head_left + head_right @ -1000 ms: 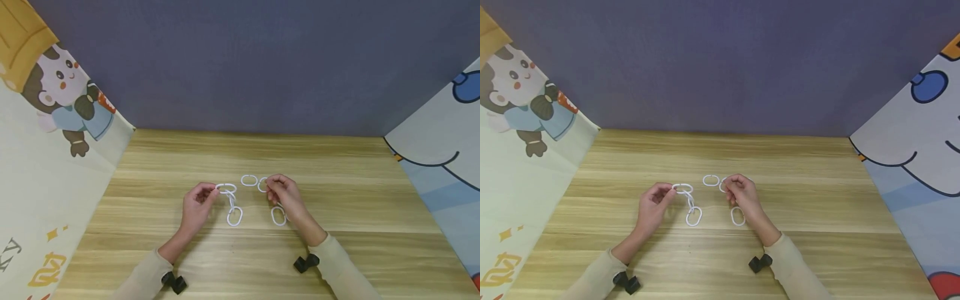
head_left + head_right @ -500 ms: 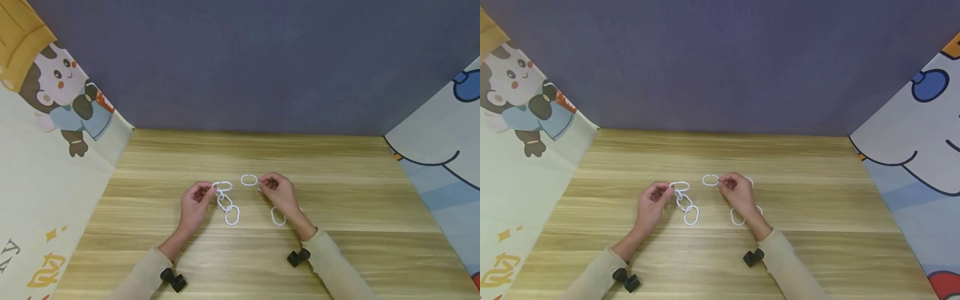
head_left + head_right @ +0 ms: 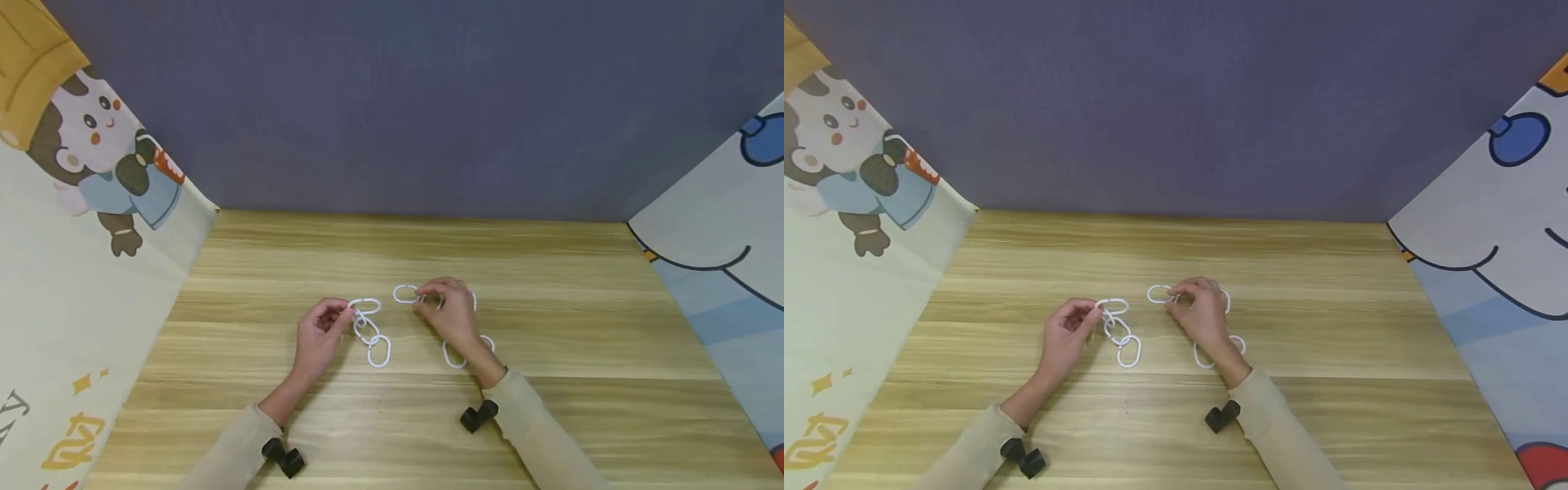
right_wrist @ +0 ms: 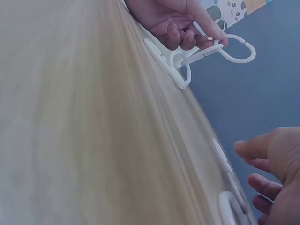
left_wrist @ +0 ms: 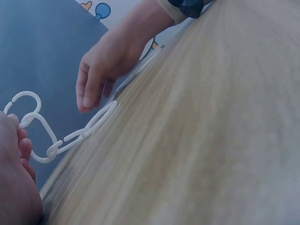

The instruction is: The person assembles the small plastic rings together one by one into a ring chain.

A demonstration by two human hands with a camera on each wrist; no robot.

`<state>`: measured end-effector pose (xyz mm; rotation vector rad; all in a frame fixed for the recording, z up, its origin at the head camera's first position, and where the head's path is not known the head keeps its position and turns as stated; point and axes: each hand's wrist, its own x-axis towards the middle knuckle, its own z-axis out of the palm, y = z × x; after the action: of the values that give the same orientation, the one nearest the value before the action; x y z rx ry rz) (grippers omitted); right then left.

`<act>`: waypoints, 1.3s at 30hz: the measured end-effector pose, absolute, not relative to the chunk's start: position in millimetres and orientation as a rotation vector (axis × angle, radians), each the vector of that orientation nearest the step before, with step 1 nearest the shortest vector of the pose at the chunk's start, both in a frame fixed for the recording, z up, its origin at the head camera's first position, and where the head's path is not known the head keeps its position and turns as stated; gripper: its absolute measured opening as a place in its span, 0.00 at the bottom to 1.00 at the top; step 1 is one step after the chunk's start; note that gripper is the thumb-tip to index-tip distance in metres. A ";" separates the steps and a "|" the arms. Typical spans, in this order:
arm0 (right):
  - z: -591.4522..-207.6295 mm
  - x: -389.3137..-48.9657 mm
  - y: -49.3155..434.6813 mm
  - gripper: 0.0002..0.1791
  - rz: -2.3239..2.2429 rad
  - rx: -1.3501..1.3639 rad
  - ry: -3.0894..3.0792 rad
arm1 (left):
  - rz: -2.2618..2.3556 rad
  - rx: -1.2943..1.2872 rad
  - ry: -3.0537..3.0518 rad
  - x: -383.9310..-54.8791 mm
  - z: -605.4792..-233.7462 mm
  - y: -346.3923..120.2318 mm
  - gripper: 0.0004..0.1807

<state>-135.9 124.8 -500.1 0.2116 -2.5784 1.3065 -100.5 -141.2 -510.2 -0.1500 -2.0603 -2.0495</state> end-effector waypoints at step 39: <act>-507.7 -143.1 119.0 0.05 1.161 0.301 -2.641 | -2.032 -0.157 -2.064 -104.3 -511.5 -135.9 0.05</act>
<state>-143.1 119.0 -507.7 0.3013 -2.6408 1.1611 -104.3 -135.9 -511.5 -0.1571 -2.0644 -2.0319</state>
